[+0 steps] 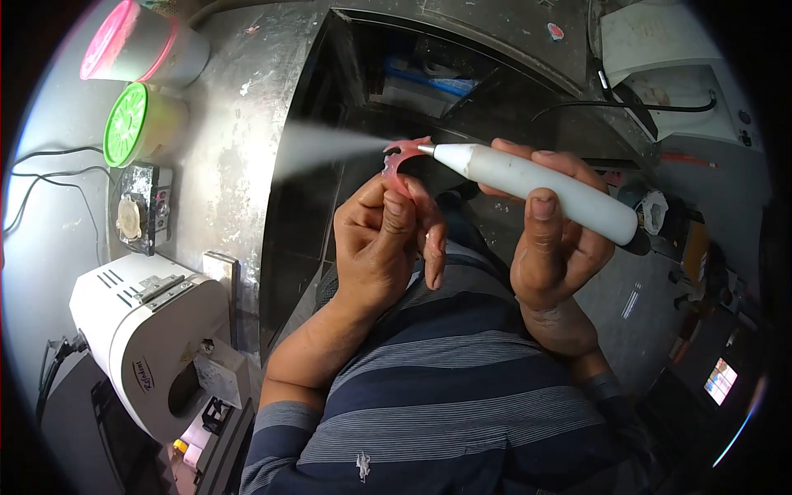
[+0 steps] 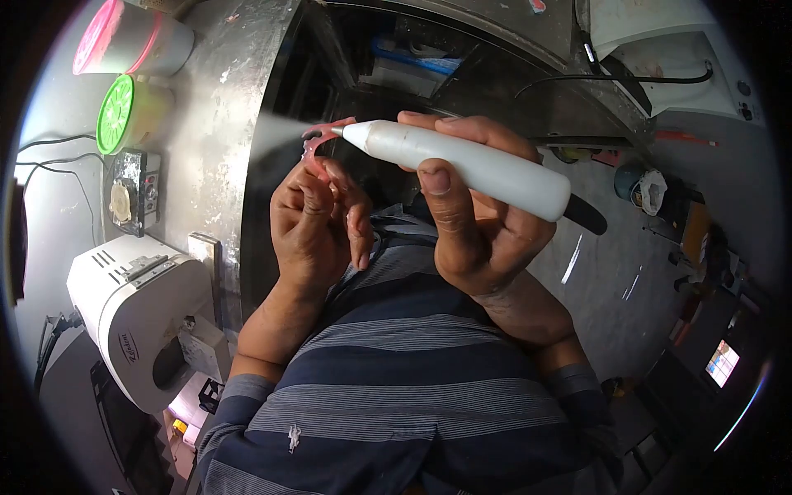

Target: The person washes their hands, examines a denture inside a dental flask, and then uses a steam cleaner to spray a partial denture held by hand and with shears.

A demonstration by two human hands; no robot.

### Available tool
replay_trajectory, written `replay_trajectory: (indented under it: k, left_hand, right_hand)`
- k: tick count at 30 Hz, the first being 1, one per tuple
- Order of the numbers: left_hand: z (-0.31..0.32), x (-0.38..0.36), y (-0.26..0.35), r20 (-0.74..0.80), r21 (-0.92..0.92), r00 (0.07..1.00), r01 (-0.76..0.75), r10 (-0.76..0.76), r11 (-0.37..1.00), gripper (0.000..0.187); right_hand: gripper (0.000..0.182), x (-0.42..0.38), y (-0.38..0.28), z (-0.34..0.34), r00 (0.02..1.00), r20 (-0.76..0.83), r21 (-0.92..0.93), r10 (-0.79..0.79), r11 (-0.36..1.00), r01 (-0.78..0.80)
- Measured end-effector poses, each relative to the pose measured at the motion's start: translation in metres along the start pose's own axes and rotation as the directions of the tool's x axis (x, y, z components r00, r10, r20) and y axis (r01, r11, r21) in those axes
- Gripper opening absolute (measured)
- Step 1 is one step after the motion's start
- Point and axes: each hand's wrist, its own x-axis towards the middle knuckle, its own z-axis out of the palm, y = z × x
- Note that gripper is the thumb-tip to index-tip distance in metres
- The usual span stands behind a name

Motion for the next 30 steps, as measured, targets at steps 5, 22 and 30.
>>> replay_trajectory:
  k: [5,22,30]
  left_hand:
    - [-0.001,0.003,-0.004,-0.024,0.167,0.999,-0.033,0.037,0.985,0.032]
    - [-0.002,0.003,-0.013,-0.035,0.340,0.995,-0.072,0.089,0.938,0.032]
    - [0.000,0.004,-0.009,-0.117,0.325,0.990,-0.036,0.078,0.945,0.033]
  right_hand:
    - [0.026,0.000,0.000,0.000,1.000,-0.024,0.012,-0.017,1.000,0.017]
    - [0.026,-0.004,0.003,-0.005,0.998,0.015,-0.006,-0.060,0.998,0.060]
    - [0.023,-0.003,0.004,-0.002,0.997,0.003,0.023,-0.078,0.997,0.078]
